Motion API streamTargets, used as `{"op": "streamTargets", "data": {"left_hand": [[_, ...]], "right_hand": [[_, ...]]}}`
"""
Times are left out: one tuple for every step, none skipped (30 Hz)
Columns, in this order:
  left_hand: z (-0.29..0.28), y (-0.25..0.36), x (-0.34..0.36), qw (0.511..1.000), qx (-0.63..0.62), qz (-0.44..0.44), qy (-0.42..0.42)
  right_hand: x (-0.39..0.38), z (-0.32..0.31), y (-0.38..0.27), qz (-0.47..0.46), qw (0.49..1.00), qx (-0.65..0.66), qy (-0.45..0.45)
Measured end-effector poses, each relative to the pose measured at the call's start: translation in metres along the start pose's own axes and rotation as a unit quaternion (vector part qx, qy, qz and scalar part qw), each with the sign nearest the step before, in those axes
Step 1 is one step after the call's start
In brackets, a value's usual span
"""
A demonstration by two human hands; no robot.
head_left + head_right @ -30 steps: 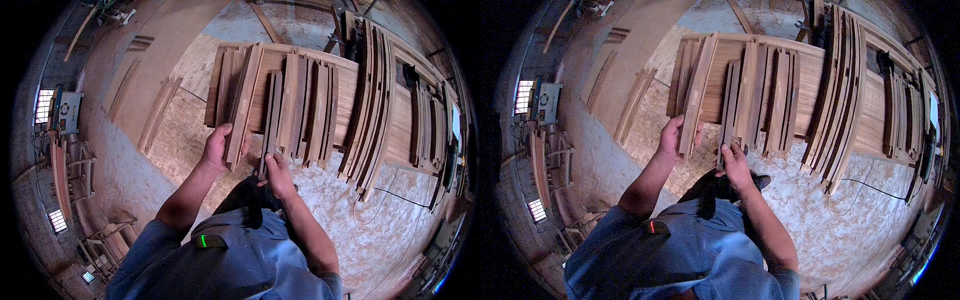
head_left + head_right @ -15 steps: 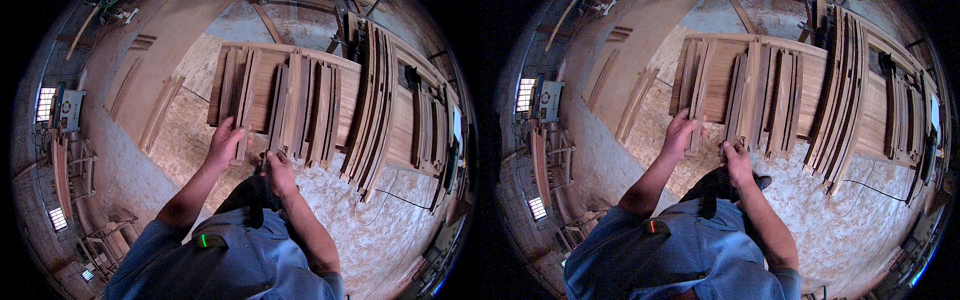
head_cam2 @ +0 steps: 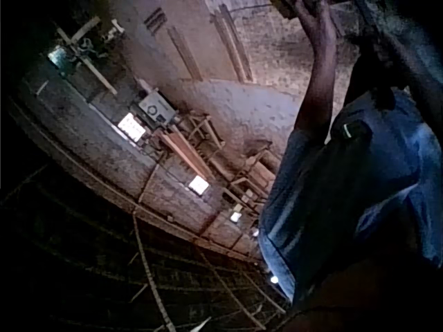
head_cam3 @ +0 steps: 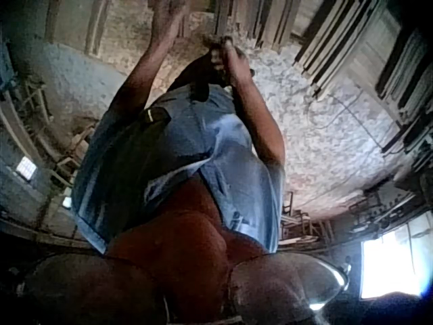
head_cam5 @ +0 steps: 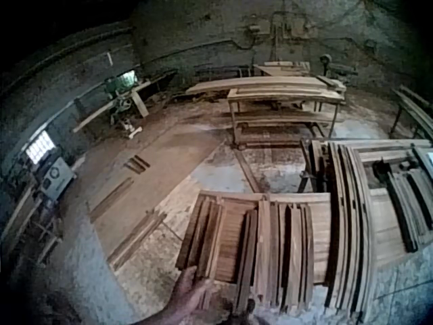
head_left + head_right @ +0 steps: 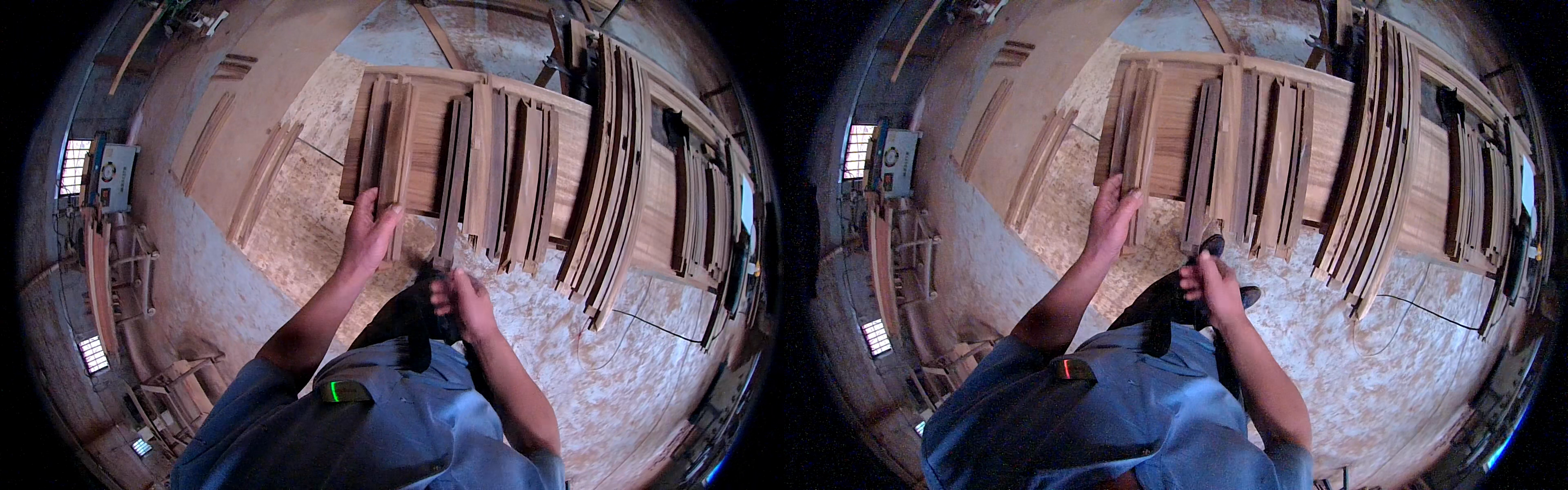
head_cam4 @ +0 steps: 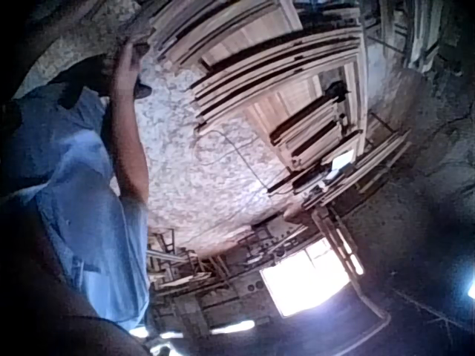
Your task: The person operates a band saw to cut thin wooden strips, then walks to a nearby table to inspect and sort the cut pieces. They return to the saw and continue cutting additional strips, stacking the finished pieces on the machine table.
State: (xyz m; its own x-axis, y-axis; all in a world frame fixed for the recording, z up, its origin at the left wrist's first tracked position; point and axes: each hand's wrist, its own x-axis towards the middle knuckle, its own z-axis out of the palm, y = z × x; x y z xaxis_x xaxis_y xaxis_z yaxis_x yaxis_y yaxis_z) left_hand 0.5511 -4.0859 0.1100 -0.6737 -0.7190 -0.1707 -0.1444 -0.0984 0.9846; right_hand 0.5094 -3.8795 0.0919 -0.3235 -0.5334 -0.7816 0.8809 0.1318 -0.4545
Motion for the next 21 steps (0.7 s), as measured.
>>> {"op": "streamTargets", "data": {"left_hand": [[0.001, 0.002, 0.000, 1.000, 0.001, -0.016, -0.017], [0.003, 0.008, 0.000, 0.999, 0.003, -0.032, -0.034], [0.004, 0.011, 0.000, 0.998, 0.005, -0.048, -0.051], [0.005, 0.012, -0.002, 0.997, 0.008, -0.052, -0.056], [0.006, 0.012, -0.003, 0.996, 0.012, -0.057, -0.061], [0.007, 0.012, -0.005, 0.996, 0.016, -0.061, -0.066], [0.008, 0.011, -0.006, 0.995, 0.029, -0.062, -0.067], [0.010, 0.008, -0.007, 0.995, 0.042, -0.062, -0.068], [0.012, 0.007, -0.009, 0.994, 0.055, -0.063, -0.069], [0.016, 0.008, -0.012, 0.995, 0.036, -0.069, -0.068], [0.021, 0.010, -0.015, 0.995, 0.016, -0.075, -0.067], [0.026, 0.011, -0.018, 0.995, -0.004, -0.081, -0.066], [0.029, 0.008, -0.021, 0.995, -0.002, -0.077, -0.064], [0.030, 0.004, -0.023, 0.995, 0.000, -0.072, -0.062], [0.030, 0.000, -0.023, 0.996, 0.002, -0.068, -0.060], [0.028, -0.005, -0.023, 0.995, 0.045, -0.067, -0.061], [0.029, -0.006, -0.025, 0.996, 0.029, -0.074, -0.050], [0.031, -0.004, -0.028, 0.996, 0.014, -0.082, -0.039], [0.034, -0.002, -0.031, 0.996, -0.002, -0.090, -0.028], [0.035, 0.001, -0.033, 0.997, -0.018, -0.066, -0.039], [0.035, -0.001, -0.034, 0.997, -0.008, -0.067, -0.038]], "right_hand": [[-0.006, -0.003, 0.002, 0.000, 1.000, -0.026, -0.009], [-0.012, -0.006, 0.004, 0.001, 0.998, -0.052, -0.018], [-0.017, -0.008, 0.004, 0.002, 0.997, -0.078, -0.027], [-0.020, -0.008, 0.004, -0.009, 0.996, -0.084, -0.040], [-0.023, -0.006, 0.002, -0.024, 0.994, -0.095, -0.051], [-0.025, -0.002, -0.001, -0.040, 0.992, -0.105, -0.061], [-0.027, 0.004, -0.005, -0.057, 0.989, -0.114, -0.070], [-0.027, 0.009, -0.010, -0.064, 0.988, -0.114, -0.078], [-0.026, 0.015, -0.013, -0.078, 0.987, -0.117, -0.083], [-0.025, 0.021, -0.016, -0.091, 0.984, -0.121, -0.089], [-0.024, 0.025, -0.018, -0.104, 0.982, -0.124, -0.095], [-0.024, 0.029, -0.021, -0.113, 0.979, -0.141, -0.093], [-0.023, 0.033, -0.024, -0.123, 0.976, -0.158, -0.091], [-0.022, 0.036, -0.024, -0.132, 0.972, -0.175, -0.089], [-0.020, 0.035, -0.024, -0.132, 0.970, -0.184, -0.088], [-0.018, 0.033, -0.022, -0.132, 0.968, -0.193, -0.088], [-0.016, 0.032, -0.021, -0.133, 0.966, -0.202, -0.087], [-0.014, 0.031, -0.018, -0.136, 0.968, -0.195, -0.086], [-0.014, 0.030, -0.015, -0.139, 0.969, -0.187, -0.084], [-0.013, 0.030, -0.013, -0.141, 0.970, -0.179, -0.082], [-0.013, 0.030, -0.012, -0.139, 0.970, -0.180, -0.081]]}}
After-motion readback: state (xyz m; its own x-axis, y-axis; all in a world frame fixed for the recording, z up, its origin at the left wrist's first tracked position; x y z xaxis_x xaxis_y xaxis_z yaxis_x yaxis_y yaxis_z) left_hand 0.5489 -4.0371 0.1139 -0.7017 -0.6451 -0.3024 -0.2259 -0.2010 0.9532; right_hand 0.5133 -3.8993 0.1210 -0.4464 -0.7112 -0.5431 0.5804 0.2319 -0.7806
